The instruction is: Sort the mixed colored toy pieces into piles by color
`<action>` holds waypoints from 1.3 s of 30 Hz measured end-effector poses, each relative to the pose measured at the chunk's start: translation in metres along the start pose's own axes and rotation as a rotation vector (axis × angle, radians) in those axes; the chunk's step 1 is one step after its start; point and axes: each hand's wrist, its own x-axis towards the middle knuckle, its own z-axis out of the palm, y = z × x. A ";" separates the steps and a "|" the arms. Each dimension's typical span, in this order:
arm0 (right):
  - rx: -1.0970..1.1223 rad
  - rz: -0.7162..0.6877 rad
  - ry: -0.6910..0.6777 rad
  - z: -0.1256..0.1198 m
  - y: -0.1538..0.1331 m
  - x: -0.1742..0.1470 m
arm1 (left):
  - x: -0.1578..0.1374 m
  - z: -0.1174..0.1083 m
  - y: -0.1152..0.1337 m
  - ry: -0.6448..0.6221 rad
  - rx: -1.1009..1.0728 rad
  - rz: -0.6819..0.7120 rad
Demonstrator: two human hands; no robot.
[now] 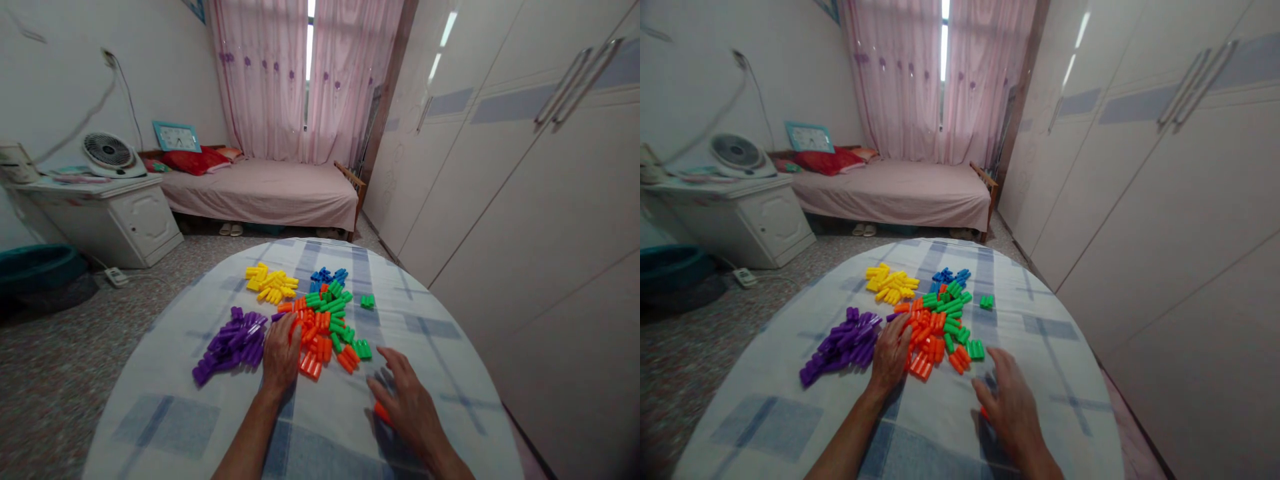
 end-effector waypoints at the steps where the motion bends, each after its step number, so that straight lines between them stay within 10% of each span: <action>1: -0.073 0.037 0.001 -0.004 0.010 -0.014 | 0.000 0.000 0.000 0.006 0.000 0.004; 7: -0.179 0.051 -0.021 0.007 0.019 -0.044 | 0.000 0.001 -0.003 0.047 -0.009 0.027; 21: 0.446 -0.044 0.065 0.032 -0.052 0.065 | 0.000 0.001 -0.003 0.030 -0.006 0.019; 28: 0.168 0.072 0.331 0.052 0.015 0.137 | 0.000 0.000 0.000 0.044 -0.006 0.013; 39: 0.128 -0.104 0.036 0.080 0.021 0.118 | 0.001 0.000 0.002 0.034 0.006 0.001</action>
